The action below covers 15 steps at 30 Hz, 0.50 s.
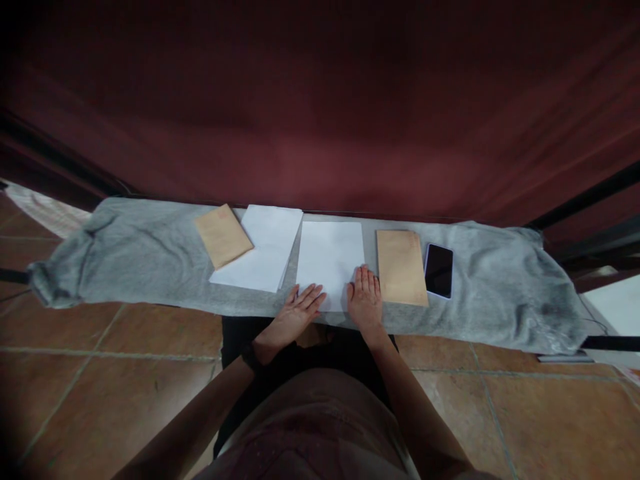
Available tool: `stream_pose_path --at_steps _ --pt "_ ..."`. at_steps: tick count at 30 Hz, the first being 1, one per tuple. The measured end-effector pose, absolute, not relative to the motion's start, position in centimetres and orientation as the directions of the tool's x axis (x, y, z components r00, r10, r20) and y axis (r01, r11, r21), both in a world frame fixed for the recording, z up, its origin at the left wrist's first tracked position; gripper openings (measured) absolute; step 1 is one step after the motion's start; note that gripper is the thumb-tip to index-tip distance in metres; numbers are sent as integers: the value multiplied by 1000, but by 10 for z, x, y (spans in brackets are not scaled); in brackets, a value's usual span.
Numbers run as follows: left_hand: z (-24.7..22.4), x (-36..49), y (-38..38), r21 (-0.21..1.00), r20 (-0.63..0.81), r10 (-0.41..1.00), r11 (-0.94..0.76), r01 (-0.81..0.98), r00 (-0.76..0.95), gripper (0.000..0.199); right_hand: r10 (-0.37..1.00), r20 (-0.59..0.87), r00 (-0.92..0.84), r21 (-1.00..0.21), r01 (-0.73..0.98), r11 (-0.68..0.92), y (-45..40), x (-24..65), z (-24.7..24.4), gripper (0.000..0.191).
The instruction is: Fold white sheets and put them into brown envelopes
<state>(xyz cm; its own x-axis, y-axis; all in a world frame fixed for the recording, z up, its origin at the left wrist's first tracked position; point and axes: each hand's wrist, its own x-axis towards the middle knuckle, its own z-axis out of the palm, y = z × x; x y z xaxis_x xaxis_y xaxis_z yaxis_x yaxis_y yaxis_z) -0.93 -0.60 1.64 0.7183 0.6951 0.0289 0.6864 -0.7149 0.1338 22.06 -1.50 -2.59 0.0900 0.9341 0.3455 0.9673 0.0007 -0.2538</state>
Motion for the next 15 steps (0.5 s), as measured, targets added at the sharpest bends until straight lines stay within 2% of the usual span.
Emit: stream_pose_path --at_steps 8,15 --pt "36 -7 -9 129 -37 614 -780 613 789 52 934 350 63 -247 969 28 -19 223 -26 56" --pt "43 -2 -10 94 -33 590 -802 590 807 48 946 319 55 -251 968 29 -23 223 -22 54"
